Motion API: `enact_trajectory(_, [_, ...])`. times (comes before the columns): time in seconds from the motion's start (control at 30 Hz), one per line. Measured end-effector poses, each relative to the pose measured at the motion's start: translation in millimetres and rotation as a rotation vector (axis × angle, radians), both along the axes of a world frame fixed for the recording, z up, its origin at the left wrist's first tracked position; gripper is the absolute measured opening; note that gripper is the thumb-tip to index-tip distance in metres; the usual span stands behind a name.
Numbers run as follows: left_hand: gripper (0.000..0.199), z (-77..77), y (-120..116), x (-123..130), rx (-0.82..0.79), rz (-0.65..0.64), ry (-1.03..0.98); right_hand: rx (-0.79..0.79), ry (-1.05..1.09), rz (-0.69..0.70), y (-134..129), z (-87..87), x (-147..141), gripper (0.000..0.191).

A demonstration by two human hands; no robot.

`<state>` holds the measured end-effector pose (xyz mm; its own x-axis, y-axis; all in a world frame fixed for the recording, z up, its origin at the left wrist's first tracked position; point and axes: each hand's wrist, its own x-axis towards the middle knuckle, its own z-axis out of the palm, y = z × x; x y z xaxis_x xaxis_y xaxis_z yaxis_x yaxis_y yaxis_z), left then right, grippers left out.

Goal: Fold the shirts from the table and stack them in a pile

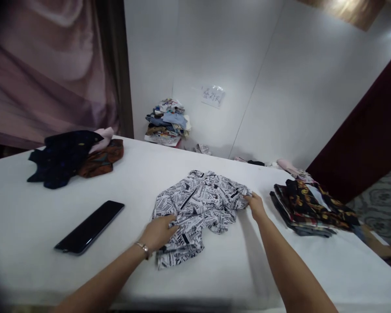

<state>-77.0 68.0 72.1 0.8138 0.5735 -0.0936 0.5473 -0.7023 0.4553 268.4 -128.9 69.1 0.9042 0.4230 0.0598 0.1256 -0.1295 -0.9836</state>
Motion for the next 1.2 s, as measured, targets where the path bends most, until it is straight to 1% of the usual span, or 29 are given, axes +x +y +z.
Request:
enact_trajectory(0.07, [0.029,13.8,16,-6,-0.043,0.013,0.019,0.019,-0.010,0.126,-14,8.3,0,0.024])
enact_trajectory(0.13, [0.042,27.7,38,-9,-0.048,0.070,0.009,-0.075,0.019,0.292,-30,15.0,3,0.025])
enact_trajectory(0.17, [0.047,33.4,49,-8,-0.030,0.110,0.003,-0.145,0.026,0.342,-36,17.9,6,0.027])
enact_trajectory(0.2, [0.051,37.5,60,-5,0.002,0.153,-0.005,-0.208,0.019,0.345,-39,20.7,9,0.029])
enact_trajectory(0.27, [0.054,40.7,78,10,0.077,0.213,-0.020,-0.256,-0.039,0.248,-36,26.6,17,0.035])
enact_trajectory(0.33, [0.054,37.5,90,33,0.124,0.232,0.001,-0.246,-0.127,0.138,-17,32.2,24,0.037])
enact_trajectory(0.37, [0.054,34.3,94,46,0.129,0.241,0.027,-0.256,-0.171,0.119,-3,34.2,27,0.037])
enact_trajectory(0.43, [0.053,26.6,97,70,0.118,0.261,0.086,-0.315,-0.257,0.129,29,34.8,30,0.036])
enact_trajectory(0.53, [0.045,16.6,99,95,0.090,0.287,0.139,-0.386,-0.313,0.120,72,26.4,34,0.030])
enact_trajectory(0.6, [0.032,13.8,101,102,0.076,0.273,0.158,-0.413,-0.319,0.102,89,18.0,36,0.024])
enact_trajectory(0.67, [0.020,16.4,104,100,0.074,0.243,0.165,-0.442,-0.321,0.098,94,12.4,37,0.020])
enact_trajectory(0.73, [0.023,25.3,109,92,0.100,0.223,0.156,-0.469,-0.340,0.097,91,13.4,37,0.022])
enact_trajectory(0.8, [0.031,40.8,114,82,0.151,0.222,0.130,-0.477,-0.364,0.086,85,23.2,36,0.026])
enact_trajectory(0.83, [0.033,50.7,117,79,0.183,0.225,0.111,-0.488,-0.404,0.076,82,31.4,35,0.027])
enact_trajectory(0.9, [0.030,74.5,121,74,0.255,0.230,0.055,-0.522,-0.531,0.052,78,53.6,33,0.026])
enact_trajectory(1.0, [0.028,117.8,125,75,0.382,0.245,-0.060,-0.575,-0.727,0.006,75,96.3,28,0.024])
enact_trajectory(1.1, [0.031,166.9,125,76,0.508,0.289,-0.179,-0.569,-0.812,-0.047,71,142.9,23,0.023])
enact_trajectory(1.2, [0.030,211.1,120,69,0.613,0.330,-0.334,-0.527,-0.882,-0.159,61,182.7,17,0.022])
